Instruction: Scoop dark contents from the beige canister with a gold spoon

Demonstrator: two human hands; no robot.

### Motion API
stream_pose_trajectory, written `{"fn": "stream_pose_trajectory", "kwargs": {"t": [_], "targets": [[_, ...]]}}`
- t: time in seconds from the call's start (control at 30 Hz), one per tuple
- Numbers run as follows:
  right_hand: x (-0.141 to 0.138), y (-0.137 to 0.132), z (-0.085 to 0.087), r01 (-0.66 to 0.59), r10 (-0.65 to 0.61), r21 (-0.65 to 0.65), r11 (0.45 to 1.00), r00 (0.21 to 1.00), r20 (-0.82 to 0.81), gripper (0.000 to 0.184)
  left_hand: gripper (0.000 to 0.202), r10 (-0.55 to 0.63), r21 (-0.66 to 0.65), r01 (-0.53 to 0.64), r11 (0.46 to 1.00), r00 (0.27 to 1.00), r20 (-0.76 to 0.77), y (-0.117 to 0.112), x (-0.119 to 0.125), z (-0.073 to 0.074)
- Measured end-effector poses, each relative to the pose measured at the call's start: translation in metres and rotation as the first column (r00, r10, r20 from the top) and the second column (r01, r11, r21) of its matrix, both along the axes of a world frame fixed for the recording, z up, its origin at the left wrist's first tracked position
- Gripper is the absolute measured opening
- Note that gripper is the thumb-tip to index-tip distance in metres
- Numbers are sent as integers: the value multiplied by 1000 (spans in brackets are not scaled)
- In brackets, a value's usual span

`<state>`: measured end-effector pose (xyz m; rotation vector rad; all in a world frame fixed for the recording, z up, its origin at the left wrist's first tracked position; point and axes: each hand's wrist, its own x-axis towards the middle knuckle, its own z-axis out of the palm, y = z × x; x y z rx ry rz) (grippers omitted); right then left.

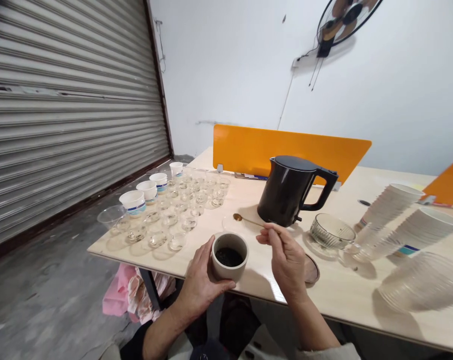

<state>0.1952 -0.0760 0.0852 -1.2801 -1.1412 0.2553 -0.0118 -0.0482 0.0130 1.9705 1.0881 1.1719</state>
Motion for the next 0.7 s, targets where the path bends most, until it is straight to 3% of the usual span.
{"fn": "stream_pose_trajectory", "kwargs": {"t": [0.17, 0.27, 0.37, 0.57, 0.7], "targets": [[18, -16, 14, 113, -76, 150, 982, 971, -228, 23, 111, 0, -2, 0, 1000, 1000, 13, -1, -1, -2], [47, -34, 26, 217, -112, 256, 942, 922, -370, 20, 109, 0, 5, 0, 1000, 1000, 22, -1, -1, -5], [84, -53, 28, 331, -203, 291, 898, 897, -393, 20, 108, 5, 23, -5, 1000, 1000, 27, 0, 0, -9], [152, -55, 3, 558, -549, 173, 811, 830, -100, 39, 105, 22, 78, -26, 997, 998, 51, 1, 1, -14], [182, -34, -16, 634, -622, -39, 772, 767, 155, 42, 106, 21, 76, -25, 997, 999, 48, 1, 1, -16]]}}
